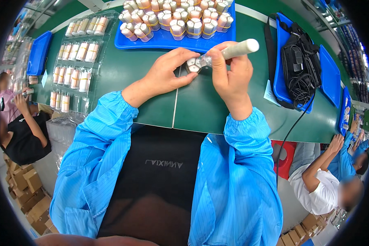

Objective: The recorder is labeling and organizing small white tubes into trays on a factory assembly line.

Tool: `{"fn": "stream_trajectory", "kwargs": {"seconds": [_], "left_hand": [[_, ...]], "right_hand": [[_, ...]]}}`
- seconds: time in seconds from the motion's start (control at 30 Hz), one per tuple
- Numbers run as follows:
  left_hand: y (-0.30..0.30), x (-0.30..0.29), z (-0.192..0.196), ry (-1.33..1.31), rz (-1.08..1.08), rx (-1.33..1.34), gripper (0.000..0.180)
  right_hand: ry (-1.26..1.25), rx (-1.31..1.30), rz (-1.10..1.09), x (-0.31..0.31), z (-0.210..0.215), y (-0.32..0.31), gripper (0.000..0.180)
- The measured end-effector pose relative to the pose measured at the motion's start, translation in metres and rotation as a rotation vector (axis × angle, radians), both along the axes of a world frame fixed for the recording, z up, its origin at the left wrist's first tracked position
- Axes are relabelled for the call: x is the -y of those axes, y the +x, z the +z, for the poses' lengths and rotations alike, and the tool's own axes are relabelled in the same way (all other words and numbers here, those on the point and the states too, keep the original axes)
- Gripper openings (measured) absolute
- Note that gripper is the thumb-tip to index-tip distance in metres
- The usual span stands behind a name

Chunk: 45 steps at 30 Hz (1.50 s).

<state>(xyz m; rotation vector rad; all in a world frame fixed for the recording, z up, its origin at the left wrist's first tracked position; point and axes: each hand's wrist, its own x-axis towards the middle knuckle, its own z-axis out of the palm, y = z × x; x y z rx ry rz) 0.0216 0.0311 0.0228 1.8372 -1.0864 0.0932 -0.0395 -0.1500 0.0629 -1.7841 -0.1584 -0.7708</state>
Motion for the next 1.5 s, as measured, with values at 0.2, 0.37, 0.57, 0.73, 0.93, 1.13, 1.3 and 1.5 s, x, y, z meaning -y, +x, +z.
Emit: {"fn": "stream_trajectory", "kwargs": {"seconds": [0.2,0.37,0.57,0.73,0.93,1.13,1.3,1.5], "left_hand": [[0.001,0.002,-0.001,-0.019,0.001,0.035,0.045],[-0.001,0.001,0.001,-0.004,-0.001,-0.002,0.045],[-0.003,0.000,0.005,0.007,-0.064,-0.111,0.053],[-0.004,0.001,0.006,-0.014,-0.134,-0.234,0.061],[-0.005,0.000,0.006,0.092,0.046,-0.208,0.056],[-0.003,-0.002,0.006,0.050,-0.015,-0.145,0.043],[-0.003,0.000,0.002,0.013,-0.022,-0.096,0.044],[-0.002,-0.001,0.002,0.050,-0.014,-0.100,0.046]], "right_hand": [[-0.273,0.042,-0.036,-0.001,-0.004,0.004,0.015],[-0.240,0.047,-0.034,-0.001,-0.009,0.006,0.015],[0.205,-0.027,-0.027,0.012,0.010,0.002,0.018],[0.202,-0.025,0.013,0.013,0.006,0.001,0.019],[0.051,-0.051,0.037,0.005,0.001,-0.001,0.016],[-0.085,-0.030,0.040,-0.001,-0.001,0.000,0.014],[-0.138,-0.055,0.015,-0.004,0.001,0.002,0.014],[-0.163,-0.024,0.001,-0.007,-0.006,0.008,0.016]]}}
